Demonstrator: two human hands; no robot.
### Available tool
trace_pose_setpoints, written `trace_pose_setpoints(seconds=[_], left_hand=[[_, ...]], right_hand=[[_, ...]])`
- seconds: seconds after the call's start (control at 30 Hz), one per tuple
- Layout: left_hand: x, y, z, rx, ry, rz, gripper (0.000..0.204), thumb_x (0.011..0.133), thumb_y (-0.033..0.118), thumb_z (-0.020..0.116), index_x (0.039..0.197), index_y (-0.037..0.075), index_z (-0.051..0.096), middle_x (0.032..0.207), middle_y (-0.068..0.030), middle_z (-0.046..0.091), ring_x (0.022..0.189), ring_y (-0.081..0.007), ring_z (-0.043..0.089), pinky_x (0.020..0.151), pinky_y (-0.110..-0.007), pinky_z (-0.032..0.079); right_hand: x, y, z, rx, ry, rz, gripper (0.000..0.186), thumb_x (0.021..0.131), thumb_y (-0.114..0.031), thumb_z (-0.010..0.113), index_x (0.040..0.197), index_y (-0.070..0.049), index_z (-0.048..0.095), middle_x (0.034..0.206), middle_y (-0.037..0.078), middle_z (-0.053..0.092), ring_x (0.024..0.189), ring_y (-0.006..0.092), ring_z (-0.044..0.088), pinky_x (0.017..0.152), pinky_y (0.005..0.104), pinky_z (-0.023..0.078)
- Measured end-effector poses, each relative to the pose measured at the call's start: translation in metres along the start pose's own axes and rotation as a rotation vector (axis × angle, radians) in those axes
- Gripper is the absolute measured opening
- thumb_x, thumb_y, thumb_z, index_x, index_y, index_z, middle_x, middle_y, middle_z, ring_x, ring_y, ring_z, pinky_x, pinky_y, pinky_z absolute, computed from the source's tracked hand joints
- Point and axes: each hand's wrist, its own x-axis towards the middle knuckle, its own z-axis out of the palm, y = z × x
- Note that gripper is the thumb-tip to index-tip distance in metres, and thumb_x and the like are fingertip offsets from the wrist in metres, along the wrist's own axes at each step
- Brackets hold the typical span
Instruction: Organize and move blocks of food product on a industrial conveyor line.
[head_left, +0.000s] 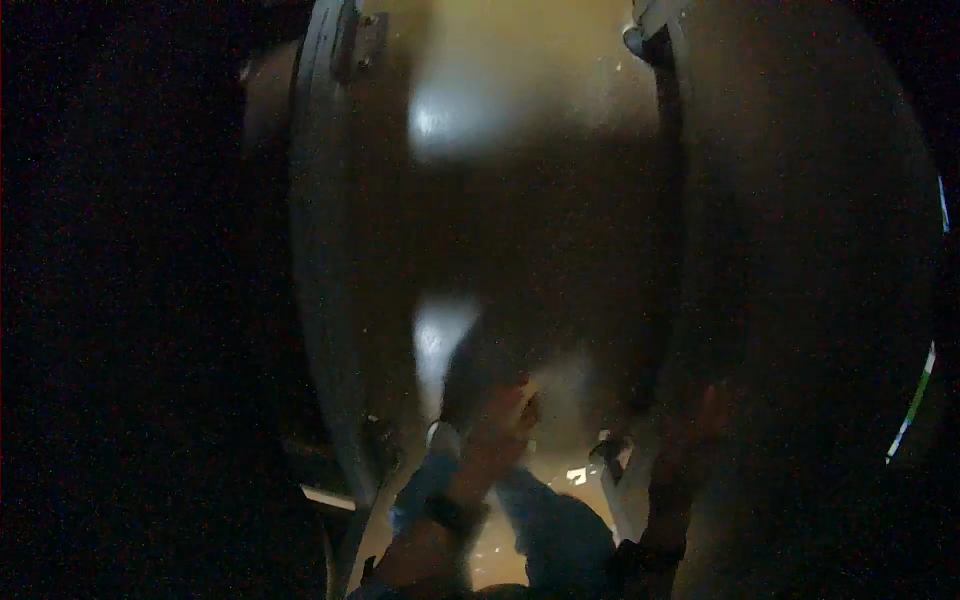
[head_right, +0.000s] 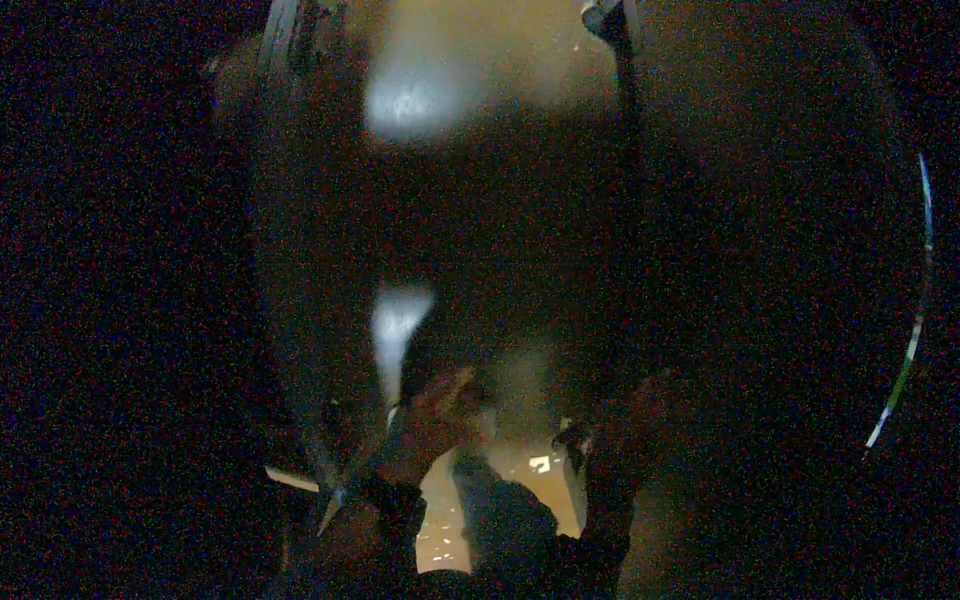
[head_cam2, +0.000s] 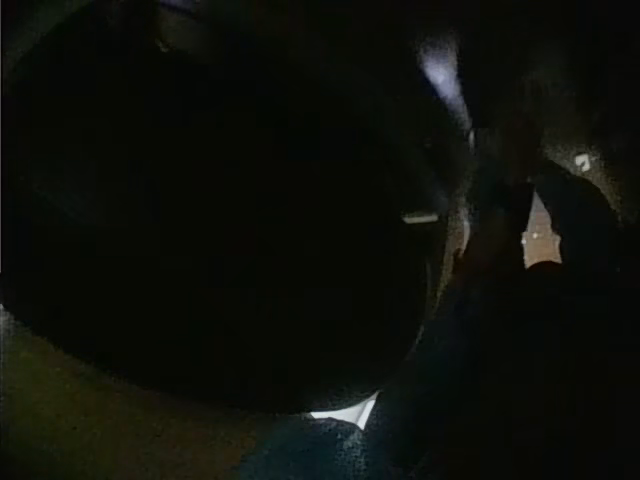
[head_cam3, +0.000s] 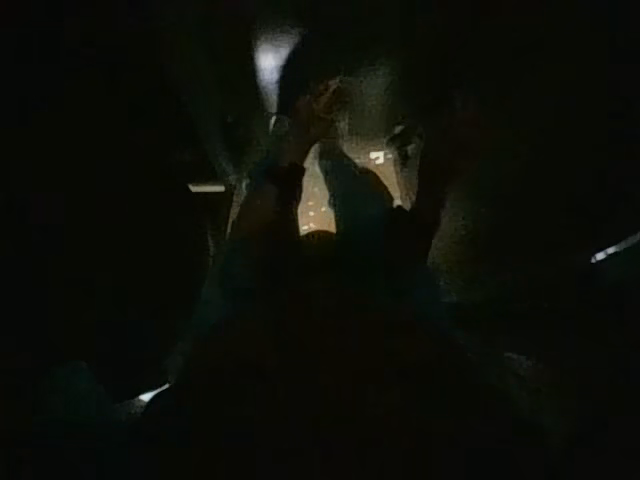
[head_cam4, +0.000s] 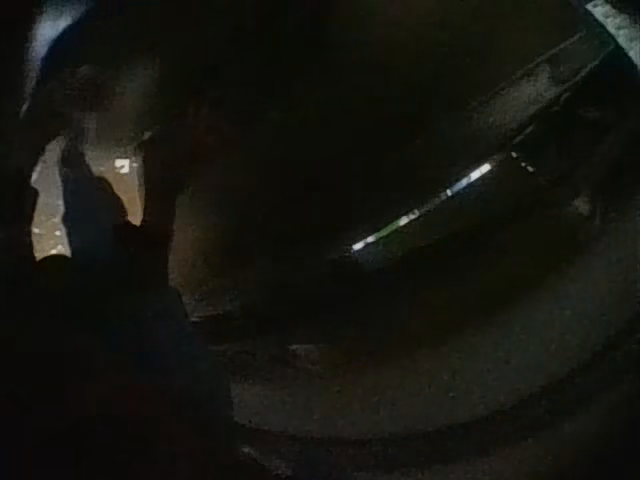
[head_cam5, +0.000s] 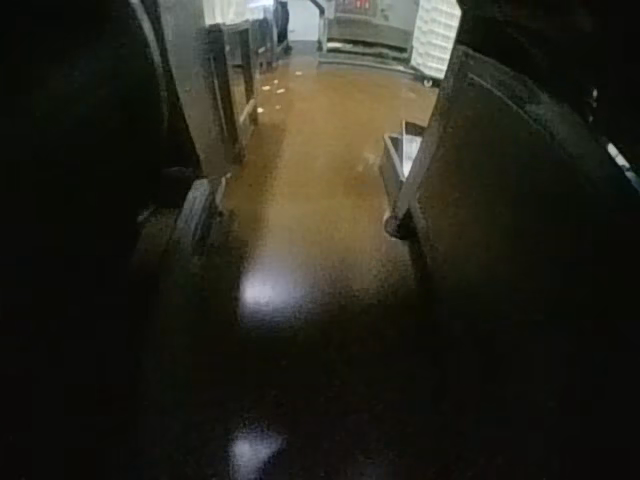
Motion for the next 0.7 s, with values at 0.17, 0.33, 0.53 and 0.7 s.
trace_pose_setpoints(seconds=[0.17, 0.33, 0.53, 0.7], left_hand=[[0.02, 0.04, -0.027, -0.067, 0.022, -0.118, 0.035, 0.096, 0.015, 0.064, 0.13, 0.008, 0.062, 0.117, -0.0138, 0.067, 0.102, -0.0284, 0.067, 0.09, -0.04, 0.056], [0.036, 0.127, -0.044, -0.032, -0.123, -0.301, 0.034, 0.096, 0.018, 0.063, 0.128, 0.008, 0.063, 0.117, -0.0153, 0.067, 0.103, -0.031, 0.067, 0.089, -0.042, 0.056], [0.111, 0.149, -0.024, 0.352, -0.565, -0.315, 0.033, 0.097, 0.021, 0.063, 0.126, 0.007, 0.063, 0.118, -0.0171, 0.067, 0.104, -0.0341, 0.067, 0.088, -0.043, 0.056], [0.168, 0.139, -0.02, -0.345, -0.073, -0.288, 0.033, 0.098, 0.019, 0.066, 0.127, 0.004, 0.063, 0.112, -0.0141, 0.067, 0.099, -0.0296, 0.066, 0.084, -0.04, 0.058]], right_hand=[[0.035, 0.031, 0.024, -0.025, -0.004, 0.011, 0.051, 0.104, -0.026, 0.052, 0.149, -0.002, 0.043, 0.159, 0.022, 0.038, 0.152, 0.0419, 0.027, 0.125, 0.0575, 0.017], [0.055, 0.083, 0.007, -0.068, -0.045, 0.096, 0.052, 0.104, -0.025, 0.053, 0.149, -0.002, 0.043, 0.159, 0.022, 0.038, 0.152, 0.0417, 0.027, 0.124, 0.0575, 0.018], [0.076, 0.095, 0.012, -0.153, -0.139, 0.172, 0.053, 0.103, -0.025, 0.055, 0.149, -0.002, 0.043, 0.159, 0.022, 0.038, 0.152, 0.0416, 0.027, 0.124, 0.0574, 0.018], [0.105, 0.055, 0.01, -0.259, -0.274, 0.276, 0.054, 0.102, -0.024, 0.056, 0.149, -0.002, 0.043, 0.159, 0.022, 0.038, 0.152, 0.0414, 0.027, 0.124, 0.0574, 0.018]])
